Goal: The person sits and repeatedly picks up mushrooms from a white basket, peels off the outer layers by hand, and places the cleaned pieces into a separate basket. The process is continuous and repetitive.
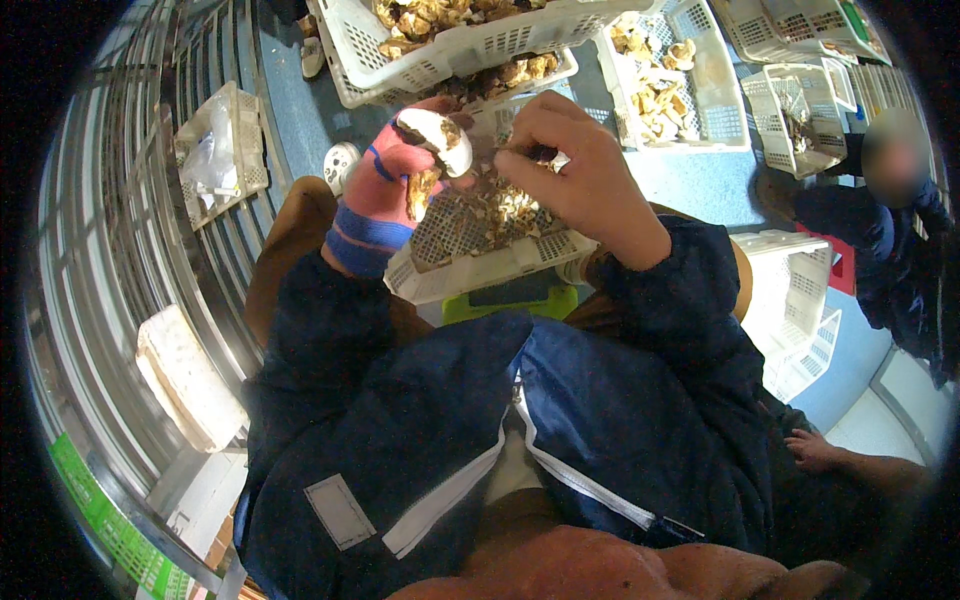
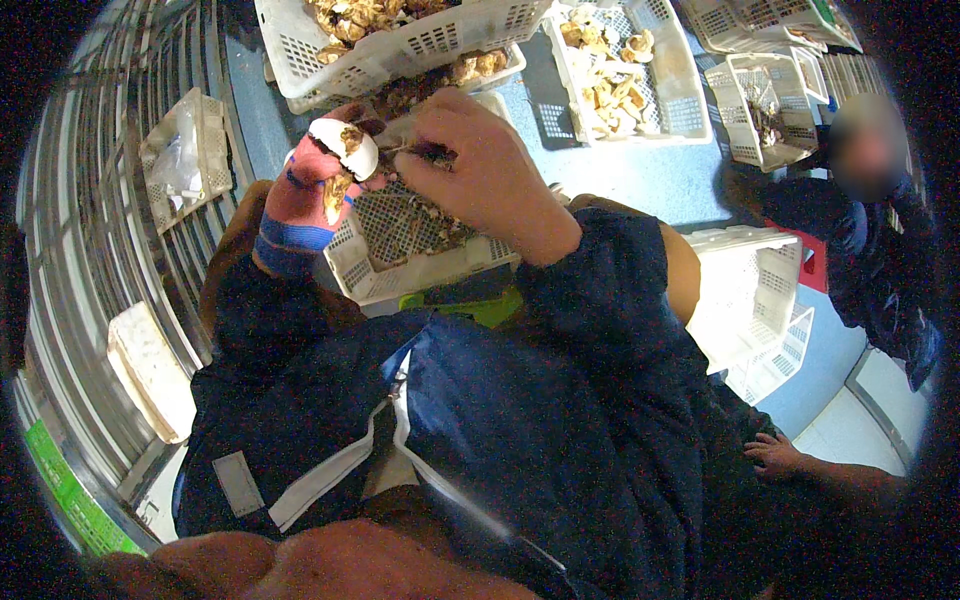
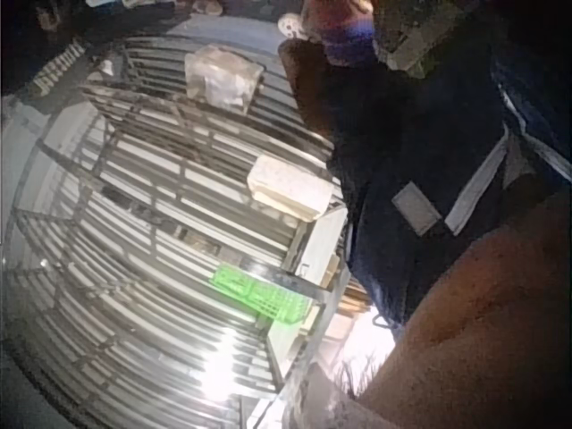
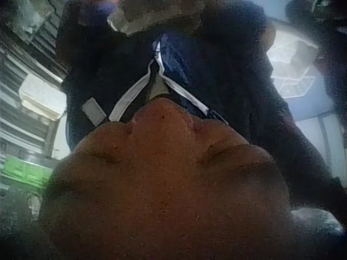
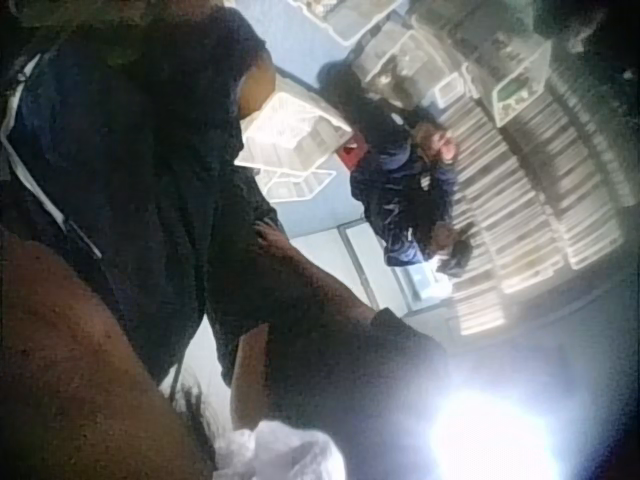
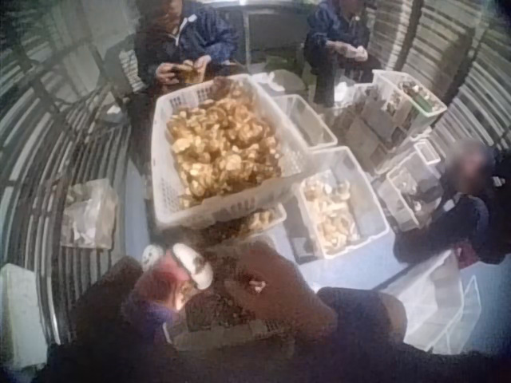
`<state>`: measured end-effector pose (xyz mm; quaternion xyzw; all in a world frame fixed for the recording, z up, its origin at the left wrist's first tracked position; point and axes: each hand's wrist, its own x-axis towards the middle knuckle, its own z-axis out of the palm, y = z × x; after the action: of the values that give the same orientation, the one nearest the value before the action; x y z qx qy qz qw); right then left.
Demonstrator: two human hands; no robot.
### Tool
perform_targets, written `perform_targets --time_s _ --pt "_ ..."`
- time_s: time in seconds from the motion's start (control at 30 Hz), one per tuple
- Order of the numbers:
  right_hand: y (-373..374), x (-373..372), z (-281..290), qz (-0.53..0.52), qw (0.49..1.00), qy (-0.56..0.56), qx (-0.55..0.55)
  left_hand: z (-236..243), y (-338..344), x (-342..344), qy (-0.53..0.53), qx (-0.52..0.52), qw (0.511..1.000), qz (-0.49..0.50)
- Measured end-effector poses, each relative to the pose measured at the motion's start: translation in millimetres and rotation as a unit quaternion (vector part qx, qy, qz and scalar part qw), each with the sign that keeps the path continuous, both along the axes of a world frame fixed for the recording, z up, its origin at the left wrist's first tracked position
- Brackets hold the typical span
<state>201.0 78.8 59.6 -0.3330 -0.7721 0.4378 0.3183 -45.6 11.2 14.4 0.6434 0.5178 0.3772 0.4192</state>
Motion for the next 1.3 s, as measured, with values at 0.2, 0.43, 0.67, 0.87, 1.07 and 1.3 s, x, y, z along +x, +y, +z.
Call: perform_targets --time_s 0.2,0.43,0.67,0.87,1.07,1.3 --pt "-8.5 -7.9 1.0 0.013 0.992 0.103 0.066 21.7 6.2 20.2 -0.442 -0.248 0.857 0.094" --pt "-12.9 -5.1 10.3 0.018 0.996 0.092 0.007 6.5 3.7 19.3 -0.414 -0.182 0.888 0.085" --pt "-11.1 -6.4 3.4 -0.002 0.994 0.093 0.049 9.7 6.1 18.4 -0.374 -0.176 0.907 0.088" --pt "-13.8 -6.0 5.9 -0.013 0.994 0.08 0.071 15.5 3.4 24.3 -0.318 -0.13 0.936 0.079" --pt "-10.3 -6.1 4.3 0.015 0.99 0.1 0.097 15.3 4.4 22.7 -0.306 -0.103 0.944 0.074" --pt "-12.6 -5.3 7.2 0.005 0.993 0.068 0.093 18.8 2.8 23.7 -0.261 -0.083 0.96 0.053"
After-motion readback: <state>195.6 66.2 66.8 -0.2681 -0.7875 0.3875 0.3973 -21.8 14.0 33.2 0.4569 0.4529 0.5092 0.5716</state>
